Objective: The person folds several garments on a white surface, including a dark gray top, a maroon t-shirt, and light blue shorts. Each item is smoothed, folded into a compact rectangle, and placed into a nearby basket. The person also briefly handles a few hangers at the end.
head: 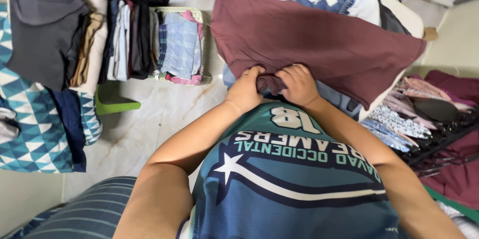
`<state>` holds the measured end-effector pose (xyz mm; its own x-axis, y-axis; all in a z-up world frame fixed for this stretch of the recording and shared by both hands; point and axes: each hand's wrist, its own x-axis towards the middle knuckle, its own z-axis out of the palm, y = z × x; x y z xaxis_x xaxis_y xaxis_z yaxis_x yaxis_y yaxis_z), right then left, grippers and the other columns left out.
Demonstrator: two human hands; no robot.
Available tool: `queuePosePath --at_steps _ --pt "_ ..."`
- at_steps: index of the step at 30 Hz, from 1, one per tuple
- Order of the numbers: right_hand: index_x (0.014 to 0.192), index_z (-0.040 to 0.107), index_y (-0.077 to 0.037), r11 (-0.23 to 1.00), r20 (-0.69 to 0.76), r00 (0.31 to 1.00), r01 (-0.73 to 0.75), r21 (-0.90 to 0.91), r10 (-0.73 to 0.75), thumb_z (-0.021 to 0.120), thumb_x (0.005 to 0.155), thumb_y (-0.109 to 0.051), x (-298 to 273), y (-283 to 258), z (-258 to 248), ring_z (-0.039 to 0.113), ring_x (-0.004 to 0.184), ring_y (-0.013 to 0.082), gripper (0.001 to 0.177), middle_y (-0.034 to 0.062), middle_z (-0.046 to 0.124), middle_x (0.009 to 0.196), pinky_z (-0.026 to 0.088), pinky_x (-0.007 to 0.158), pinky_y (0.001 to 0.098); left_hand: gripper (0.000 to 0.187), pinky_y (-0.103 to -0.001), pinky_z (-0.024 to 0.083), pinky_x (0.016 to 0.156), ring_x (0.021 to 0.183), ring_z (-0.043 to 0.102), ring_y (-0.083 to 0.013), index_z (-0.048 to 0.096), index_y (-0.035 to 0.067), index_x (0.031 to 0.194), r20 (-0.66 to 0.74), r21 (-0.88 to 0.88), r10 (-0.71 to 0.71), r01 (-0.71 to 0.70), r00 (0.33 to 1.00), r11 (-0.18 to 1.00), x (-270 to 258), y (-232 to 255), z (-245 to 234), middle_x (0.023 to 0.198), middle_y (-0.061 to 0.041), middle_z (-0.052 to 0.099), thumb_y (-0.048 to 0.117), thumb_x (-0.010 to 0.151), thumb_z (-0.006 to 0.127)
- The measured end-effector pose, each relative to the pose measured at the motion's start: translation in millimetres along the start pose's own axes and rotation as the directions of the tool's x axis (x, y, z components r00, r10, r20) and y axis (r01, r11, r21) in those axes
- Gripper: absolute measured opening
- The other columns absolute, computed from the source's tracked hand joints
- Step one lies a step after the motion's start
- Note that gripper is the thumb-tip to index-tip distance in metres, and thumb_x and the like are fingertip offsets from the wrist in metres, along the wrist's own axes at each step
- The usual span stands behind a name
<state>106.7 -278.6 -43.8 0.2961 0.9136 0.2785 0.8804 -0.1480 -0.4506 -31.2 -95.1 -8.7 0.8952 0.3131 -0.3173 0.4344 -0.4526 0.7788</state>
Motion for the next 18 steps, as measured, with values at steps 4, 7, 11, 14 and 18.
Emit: queuePosePath --at_steps 4,7,11,14,18 --pt "0.109 0.068 -0.004 0.998 -0.022 0.999 0.029 0.056 -0.028 0.067 0.072 -0.004 -6 3 4 0.066 0.103 0.0329 0.038 0.0141 0.070 0.105 0.051 0.105 0.0479 0.035 -0.046 0.053 0.087 0.103 0.064 -0.0400 0.073 0.007 0.103 -0.003 0.293 0.037 -0.034 0.999 0.956 -6 -26 -28 0.109 -0.021 0.066 0.012 0.068 0.074" --pt "0.108 0.070 -0.001 0.977 -0.009 0.991 -0.127 0.173 0.130 0.065 0.076 -0.005 -14 5 7 0.067 0.100 0.0357 0.033 0.0169 0.070 0.105 0.052 0.095 0.0439 0.031 -0.044 0.053 0.085 0.096 0.067 -0.0385 0.073 0.006 0.099 -0.147 0.293 0.191 -0.141 0.971 0.945 -5 -47 -58 0.107 -0.017 0.072 0.015 0.070 0.077" --pt "0.108 0.069 -0.001 0.677 0.069 0.846 -0.469 0.568 0.528 0.060 0.093 -0.009 -30 17 16 0.069 0.091 0.0254 0.020 0.0130 0.071 0.101 0.054 0.086 0.0326 0.031 -0.034 0.053 0.075 0.077 0.066 -0.0232 0.071 0.006 0.109 0.121 -0.131 0.050 -0.034 0.991 0.991 3 -62 -85 0.090 -0.011 0.072 0.021 0.082 0.076" --pt "0.097 0.062 0.000 0.752 -0.008 0.863 -0.434 0.497 0.504 0.059 0.103 -0.009 -44 39 23 0.061 0.085 0.0200 0.011 0.0115 0.062 0.098 0.049 0.086 0.0292 0.029 -0.030 0.054 0.076 0.081 0.066 -0.0124 0.071 0.005 0.105 0.216 -0.322 0.297 -0.219 0.930 0.921 30 -69 -87 0.089 -0.004 0.073 0.019 0.081 0.078" --pt "0.093 0.066 -0.005 0.241 0.132 0.640 -0.462 0.853 0.757 0.057 0.106 -0.014 -50 59 38 0.056 0.084 0.0099 0.018 -0.0001 0.063 0.090 0.046 0.082 0.0273 0.037 -0.032 0.056 0.080 0.091 0.065 -0.0144 0.065 0.004 0.116 0.265 -0.770 0.387 -0.048 0.883 0.636 124 -80 -58 0.102 -0.004 0.069 0.022 0.087 0.080"
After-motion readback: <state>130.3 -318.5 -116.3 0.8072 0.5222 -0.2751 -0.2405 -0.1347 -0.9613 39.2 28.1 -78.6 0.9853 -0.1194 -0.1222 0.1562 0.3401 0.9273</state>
